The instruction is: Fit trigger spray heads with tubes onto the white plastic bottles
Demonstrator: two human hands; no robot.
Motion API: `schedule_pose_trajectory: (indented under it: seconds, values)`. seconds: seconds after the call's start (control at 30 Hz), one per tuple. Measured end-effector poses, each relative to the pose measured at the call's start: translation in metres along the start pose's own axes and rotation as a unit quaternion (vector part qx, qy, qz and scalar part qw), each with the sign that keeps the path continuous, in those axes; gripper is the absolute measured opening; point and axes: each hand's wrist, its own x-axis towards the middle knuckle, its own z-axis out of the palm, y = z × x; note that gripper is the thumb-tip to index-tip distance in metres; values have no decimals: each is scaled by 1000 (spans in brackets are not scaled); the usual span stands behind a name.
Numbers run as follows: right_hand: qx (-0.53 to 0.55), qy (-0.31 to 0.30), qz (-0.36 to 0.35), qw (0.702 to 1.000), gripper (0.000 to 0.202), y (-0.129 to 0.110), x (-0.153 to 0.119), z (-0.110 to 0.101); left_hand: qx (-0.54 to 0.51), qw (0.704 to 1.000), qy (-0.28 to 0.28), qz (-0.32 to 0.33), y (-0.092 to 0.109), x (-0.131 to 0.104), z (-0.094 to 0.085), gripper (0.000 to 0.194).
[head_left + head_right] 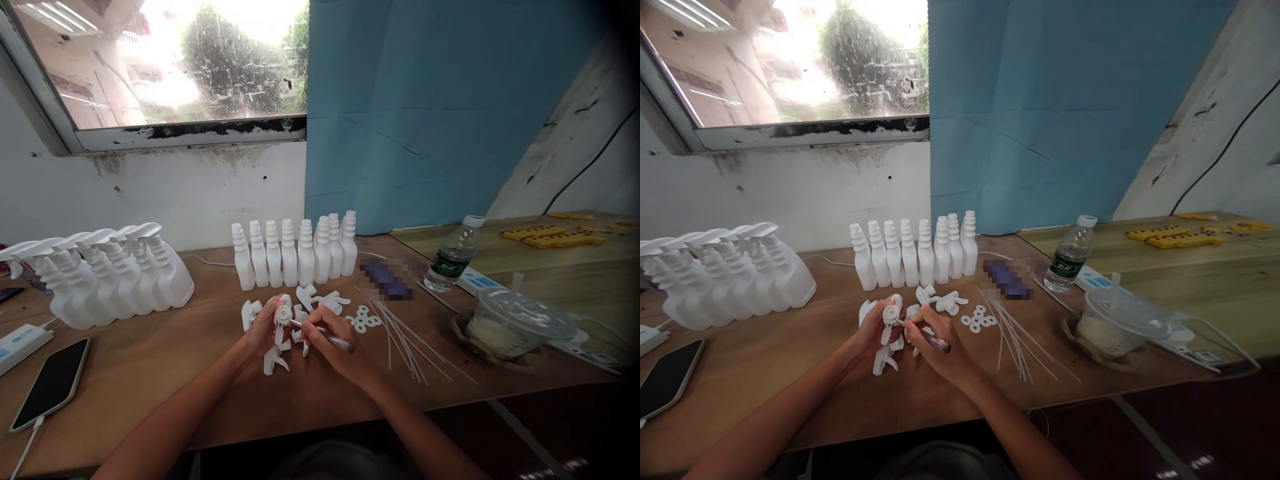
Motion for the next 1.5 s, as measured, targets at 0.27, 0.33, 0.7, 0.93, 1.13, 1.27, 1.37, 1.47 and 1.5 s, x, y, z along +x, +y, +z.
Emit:
schedule_pose_trajectory:
  seconds: [0.27, 0.33, 0.7, 0.93, 1.13, 1.27, 1.37, 1.47, 1.5]
  values:
    - [-171, -67, -224, 957, 27, 3, 6, -4, 28, 998, 48, -5, -5, 6, -8, 44]
    - [-166, -60, -217, 960, 25, 2, 5, -6, 57, 997, 56, 23, -6, 7, -10, 42]
    - [-144, 37, 92, 985, 31, 13, 8, -78, 358, 905, 128, 193, 20, 2, -34, 27]
    - [-123, 24, 172, 977, 39, 35, 9, -101, 515, 810, 142, 240, 20, 8, -46, 17]
    - [-109, 10, 212, 971, 45, 34, 7, -106, 582, 766, 127, 244, 15, 10, -51, 17]
    - [-105, 22, 239, 965, 49, 38, 5, -112, 604, 749, 116, 246, 14, 12, -52, 20]
    - [-114, 20, 250, 961, 52, 45, 5, -116, 608, 744, 125, 250, 15, 16, -58, 22]
    - [-103, 18, 261, 960, 53, 50, 4, -118, 604, 732, 173, 263, 20, 20, -74, 23]
    - [-93, 20, 263, 960, 53, 50, 3, -118, 601, 725, 201, 269, 23, 21, -82, 24]
